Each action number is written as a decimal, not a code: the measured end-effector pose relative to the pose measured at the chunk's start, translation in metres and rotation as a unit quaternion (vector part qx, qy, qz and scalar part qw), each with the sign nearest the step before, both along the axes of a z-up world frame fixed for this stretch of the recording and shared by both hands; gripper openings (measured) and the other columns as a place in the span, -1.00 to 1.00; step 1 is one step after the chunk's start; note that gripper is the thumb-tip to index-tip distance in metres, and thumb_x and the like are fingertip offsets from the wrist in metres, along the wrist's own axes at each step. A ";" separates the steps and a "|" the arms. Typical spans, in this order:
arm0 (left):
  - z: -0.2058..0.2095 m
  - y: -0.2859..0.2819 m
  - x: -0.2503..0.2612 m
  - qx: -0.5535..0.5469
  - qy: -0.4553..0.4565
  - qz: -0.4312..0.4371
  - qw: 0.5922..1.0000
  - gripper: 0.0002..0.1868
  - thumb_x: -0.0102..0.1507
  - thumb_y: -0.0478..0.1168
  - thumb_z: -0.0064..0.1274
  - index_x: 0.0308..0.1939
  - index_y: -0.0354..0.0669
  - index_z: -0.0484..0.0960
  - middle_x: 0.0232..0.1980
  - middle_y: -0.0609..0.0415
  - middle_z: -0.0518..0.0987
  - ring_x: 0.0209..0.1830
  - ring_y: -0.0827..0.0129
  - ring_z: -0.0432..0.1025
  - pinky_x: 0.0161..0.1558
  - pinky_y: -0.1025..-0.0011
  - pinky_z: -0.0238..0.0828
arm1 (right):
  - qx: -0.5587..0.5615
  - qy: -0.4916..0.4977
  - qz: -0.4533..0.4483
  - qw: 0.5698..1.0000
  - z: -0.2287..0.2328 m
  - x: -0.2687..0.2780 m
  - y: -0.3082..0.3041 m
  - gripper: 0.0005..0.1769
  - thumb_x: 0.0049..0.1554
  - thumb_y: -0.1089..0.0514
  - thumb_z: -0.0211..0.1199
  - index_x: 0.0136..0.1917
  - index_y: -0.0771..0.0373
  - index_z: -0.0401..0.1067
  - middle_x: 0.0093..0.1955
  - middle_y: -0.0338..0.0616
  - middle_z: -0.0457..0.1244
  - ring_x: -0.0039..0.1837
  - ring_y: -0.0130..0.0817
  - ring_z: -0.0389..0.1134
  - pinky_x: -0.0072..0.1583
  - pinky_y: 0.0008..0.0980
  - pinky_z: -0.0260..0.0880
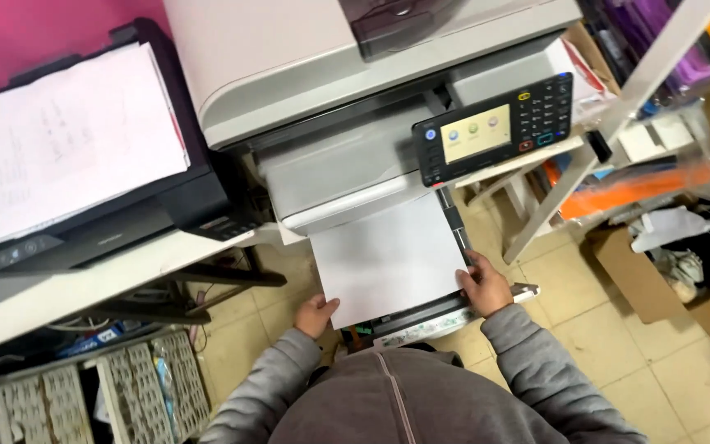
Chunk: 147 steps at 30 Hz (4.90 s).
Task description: Operate a laptop and repeatedly load paper into the manual feed tray of a printer.
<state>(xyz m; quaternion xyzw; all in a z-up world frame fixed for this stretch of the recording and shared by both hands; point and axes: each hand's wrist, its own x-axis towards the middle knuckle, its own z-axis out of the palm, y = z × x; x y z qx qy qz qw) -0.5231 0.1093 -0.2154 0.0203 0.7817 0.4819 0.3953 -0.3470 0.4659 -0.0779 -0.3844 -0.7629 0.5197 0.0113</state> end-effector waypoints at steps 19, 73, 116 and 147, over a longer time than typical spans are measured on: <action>0.078 0.023 0.032 -0.126 0.336 0.061 0.932 -0.36 0.26 -0.03 0.12 0.35 -0.26 0.43 0.26 -0.26 0.53 0.26 -0.04 0.42 0.27 0.17 0.36 | 0.283 -0.266 0.453 0.803 -0.022 -0.079 -0.055 0.11 0.19 -0.62 -0.34 0.66 0.24 -0.18 0.68 0.38 -0.33 0.65 0.39 -0.29 0.59 0.09 -0.20; 0.225 -0.006 0.070 0.228 0.368 -0.599 0.673 -0.68 0.36 -0.04 0.01 0.00 -0.17 0.66 -0.02 -0.07 0.67 -0.02 -0.01 0.52 0.02 0.09 0.42 | 0.336 0.014 -0.016 0.942 0.104 0.142 -0.285 -0.55 0.10 -0.04 0.33 0.20 0.22 0.50 0.24 -0.05 0.37 0.26 -0.02 0.34 0.35 0.10 0.14; 0.278 -0.318 0.732 0.549 -0.015 -0.834 0.045 -0.77 0.30 -0.14 0.09 -0.06 -0.16 0.70 -0.15 -0.05 0.67 -0.14 0.04 0.55 -0.12 0.19 0.50 | 0.259 -0.439 -0.729 0.457 0.124 0.562 -0.982 -0.52 0.11 0.06 0.32 0.25 0.31 0.47 0.36 0.04 0.29 0.43 -0.04 0.25 0.41 -0.16 0.26; 0.272 -0.275 0.687 0.426 0.017 -0.861 0.276 -0.67 0.33 -0.11 0.08 0.07 -0.22 0.66 -0.20 -0.16 0.71 -0.28 0.13 0.64 -0.20 0.30 0.56 | 0.259 -0.142 -0.630 0.719 0.163 0.518 -0.905 -0.76 0.18 0.00 0.31 -0.03 0.19 0.61 -0.01 -0.14 0.47 -0.01 -0.20 0.49 0.01 -0.24 0.50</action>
